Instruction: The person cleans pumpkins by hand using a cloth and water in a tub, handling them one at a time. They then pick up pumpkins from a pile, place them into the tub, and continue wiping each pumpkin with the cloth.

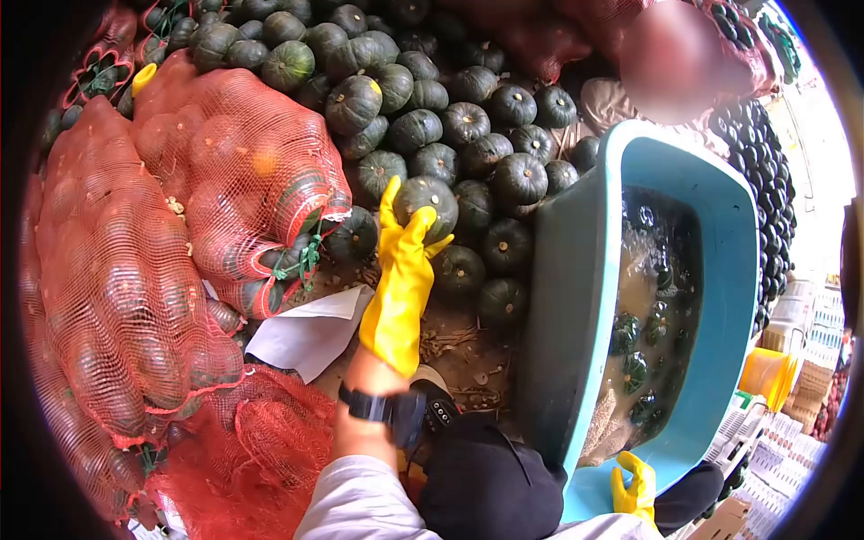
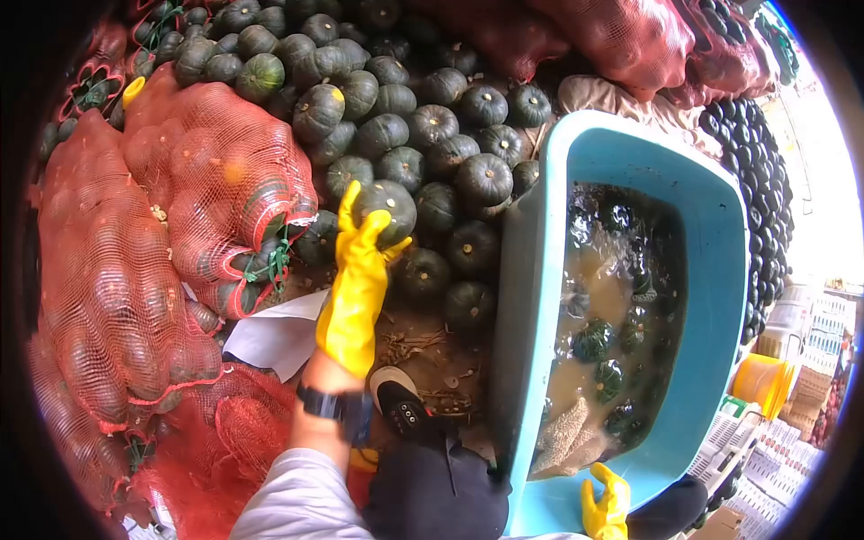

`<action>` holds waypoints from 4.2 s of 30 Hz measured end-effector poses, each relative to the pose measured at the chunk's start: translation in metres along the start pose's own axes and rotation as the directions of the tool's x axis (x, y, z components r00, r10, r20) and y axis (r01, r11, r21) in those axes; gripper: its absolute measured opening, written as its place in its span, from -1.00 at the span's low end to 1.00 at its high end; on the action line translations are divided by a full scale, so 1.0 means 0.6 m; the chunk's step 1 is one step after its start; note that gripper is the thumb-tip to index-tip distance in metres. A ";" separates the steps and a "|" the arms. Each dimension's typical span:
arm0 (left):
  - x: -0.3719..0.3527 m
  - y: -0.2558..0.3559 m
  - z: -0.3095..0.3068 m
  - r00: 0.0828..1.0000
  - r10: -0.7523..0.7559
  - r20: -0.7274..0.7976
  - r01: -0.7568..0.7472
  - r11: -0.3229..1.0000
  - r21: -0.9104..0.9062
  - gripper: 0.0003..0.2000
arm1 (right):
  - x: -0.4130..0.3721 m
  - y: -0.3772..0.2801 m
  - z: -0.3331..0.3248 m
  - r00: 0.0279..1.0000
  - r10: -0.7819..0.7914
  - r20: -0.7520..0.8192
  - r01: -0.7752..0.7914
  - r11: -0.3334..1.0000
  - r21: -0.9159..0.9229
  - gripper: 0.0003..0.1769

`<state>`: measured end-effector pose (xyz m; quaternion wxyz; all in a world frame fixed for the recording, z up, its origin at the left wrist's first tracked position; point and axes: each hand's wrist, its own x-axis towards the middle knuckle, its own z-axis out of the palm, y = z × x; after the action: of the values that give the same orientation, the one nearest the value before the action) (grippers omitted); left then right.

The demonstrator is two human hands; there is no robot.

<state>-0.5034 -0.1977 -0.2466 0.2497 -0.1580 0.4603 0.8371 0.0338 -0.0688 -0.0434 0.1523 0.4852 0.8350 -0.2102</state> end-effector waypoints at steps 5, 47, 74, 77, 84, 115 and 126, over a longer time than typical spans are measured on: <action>-0.132 0.094 0.148 0.610 0.579 0.541 -0.716 0.695 0.064 -0.13 | -0.004 0.023 0.007 0.999 -0.043 0.016 0.043 0.999 -0.002 -0.60; -0.166 0.111 0.083 0.848 -0.070 0.525 -0.001 0.991 0.134 -0.14 | 0.008 -0.030 -0.009 0.994 -0.090 -0.062 0.087 0.995 -0.053 -0.61; -0.120 -0.115 -0.021 0.674 -0.521 0.523 0.437 0.853 0.285 -0.08 | 0.008 -0.024 -0.007 0.987 -0.131 -0.093 0.125 0.990 -0.067 -0.60; -0.128 -0.038 0.008 0.484 -0.323 0.813 0.805 0.528 -0.270 0.09 | 0.007 -0.017 -0.003 0.985 -0.143 -0.100 0.137 0.988 -0.066 -0.60; -0.196 0.123 0.250 0.197 0.127 0.972 -0.578 0.816 0.011 -0.01 | -0.002 0.008 0.014 0.991 -0.060 -0.117 0.061 0.998 0.009 -0.60; -0.043 0.026 0.015 0.981 0.187 -0.047 -0.106 0.727 0.678 -0.16 | 0.000 0.029 0.023 0.996 0.076 -0.035 -0.070 0.986 0.149 -0.57; -0.174 0.032 0.310 -0.029 0.270 0.962 -0.995 0.086 -0.054 -0.50 | 0.001 0.026 0.021 0.997 0.034 -0.075 -0.026 0.995 0.100 -0.55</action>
<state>-0.4346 -0.0768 -0.0836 -0.0425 0.6461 0.5658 0.5104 0.0478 -0.0679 -0.0580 0.0993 0.5123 0.8213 -0.2303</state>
